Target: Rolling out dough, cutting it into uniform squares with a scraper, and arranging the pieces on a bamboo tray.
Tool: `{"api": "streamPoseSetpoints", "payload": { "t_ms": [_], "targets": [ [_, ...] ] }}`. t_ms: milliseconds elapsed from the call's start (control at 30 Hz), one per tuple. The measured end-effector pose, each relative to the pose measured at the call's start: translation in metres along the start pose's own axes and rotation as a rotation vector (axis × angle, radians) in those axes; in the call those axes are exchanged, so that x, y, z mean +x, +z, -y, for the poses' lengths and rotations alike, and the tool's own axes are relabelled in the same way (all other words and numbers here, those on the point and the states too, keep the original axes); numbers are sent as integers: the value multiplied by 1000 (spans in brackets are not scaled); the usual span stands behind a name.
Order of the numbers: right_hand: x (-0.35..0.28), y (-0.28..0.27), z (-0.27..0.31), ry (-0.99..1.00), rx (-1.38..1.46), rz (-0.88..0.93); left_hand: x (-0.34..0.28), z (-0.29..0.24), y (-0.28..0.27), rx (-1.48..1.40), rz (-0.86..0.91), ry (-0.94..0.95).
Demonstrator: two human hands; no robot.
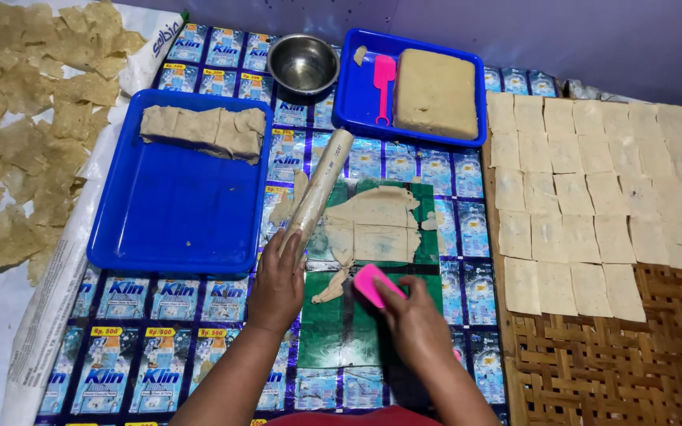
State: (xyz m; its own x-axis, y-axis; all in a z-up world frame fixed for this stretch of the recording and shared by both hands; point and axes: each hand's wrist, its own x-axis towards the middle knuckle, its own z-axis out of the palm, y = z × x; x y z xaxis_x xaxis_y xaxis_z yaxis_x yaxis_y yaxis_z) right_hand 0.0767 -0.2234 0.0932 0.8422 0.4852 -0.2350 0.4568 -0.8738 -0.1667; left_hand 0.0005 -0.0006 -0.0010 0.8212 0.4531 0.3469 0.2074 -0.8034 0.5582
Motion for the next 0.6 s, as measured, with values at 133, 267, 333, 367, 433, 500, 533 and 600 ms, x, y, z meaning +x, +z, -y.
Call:
{"api": "streamPoseSetpoints", "payload": {
  "t_ms": [133,267,333,367,433,500,533,600],
  "targets": [
    [-3,-11,-41,224,-161,-81,0,0,0,-8,8,-8],
    [13,8,-59,247,-186,-40,2,-1,0,4,5,-4],
    [25,16,-64,254,-154,-58,-1,2,2,6,9,-2],
    [35,17,-68,255,-138,-20,-1,4,4,-18,22,-4],
    [51,15,-73,255,-122,17,-1,7,4,-41,34,-7],
    [64,7,-76,250,-99,21,0,6,3,-56,40,-7],
    [67,0,-75,249,-100,22,-1,5,4,-56,40,-10],
    [76,-15,-73,254,-52,9,-1,6,4,-50,31,-6]
  ]
}}
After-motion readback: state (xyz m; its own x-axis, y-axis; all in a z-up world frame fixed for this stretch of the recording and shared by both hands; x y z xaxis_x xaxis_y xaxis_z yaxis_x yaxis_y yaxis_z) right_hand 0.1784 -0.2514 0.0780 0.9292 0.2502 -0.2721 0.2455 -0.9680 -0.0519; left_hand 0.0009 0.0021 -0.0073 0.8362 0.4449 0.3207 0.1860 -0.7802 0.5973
